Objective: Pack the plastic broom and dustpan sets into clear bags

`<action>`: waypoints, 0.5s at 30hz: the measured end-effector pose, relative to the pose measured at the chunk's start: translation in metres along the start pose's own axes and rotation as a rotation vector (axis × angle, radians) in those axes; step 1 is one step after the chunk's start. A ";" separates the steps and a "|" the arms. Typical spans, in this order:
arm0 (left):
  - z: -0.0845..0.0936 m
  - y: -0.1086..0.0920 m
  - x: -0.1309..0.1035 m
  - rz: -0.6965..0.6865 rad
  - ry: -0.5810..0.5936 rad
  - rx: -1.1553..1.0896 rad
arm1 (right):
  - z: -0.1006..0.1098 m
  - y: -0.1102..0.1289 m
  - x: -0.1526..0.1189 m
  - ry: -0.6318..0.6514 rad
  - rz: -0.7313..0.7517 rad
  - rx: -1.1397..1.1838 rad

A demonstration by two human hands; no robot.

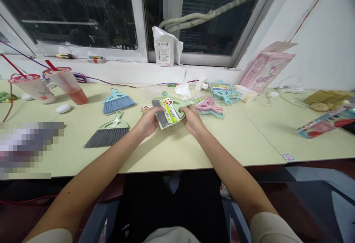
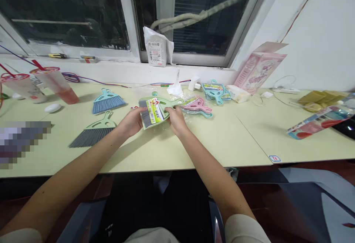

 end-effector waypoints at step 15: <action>0.024 -0.018 0.015 -0.136 -0.126 -0.060 | 0.104 0.063 0.045 -0.286 0.393 -0.911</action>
Point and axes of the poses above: each hand's wrist, its own x-axis towards the middle knuckle, its own z-axis out of the back of the hand, y = z × x, the point moved 6 cm from there along x, towards the middle knuckle, and after that the axes turned 1 degree about -x, right-handed, at the moved point
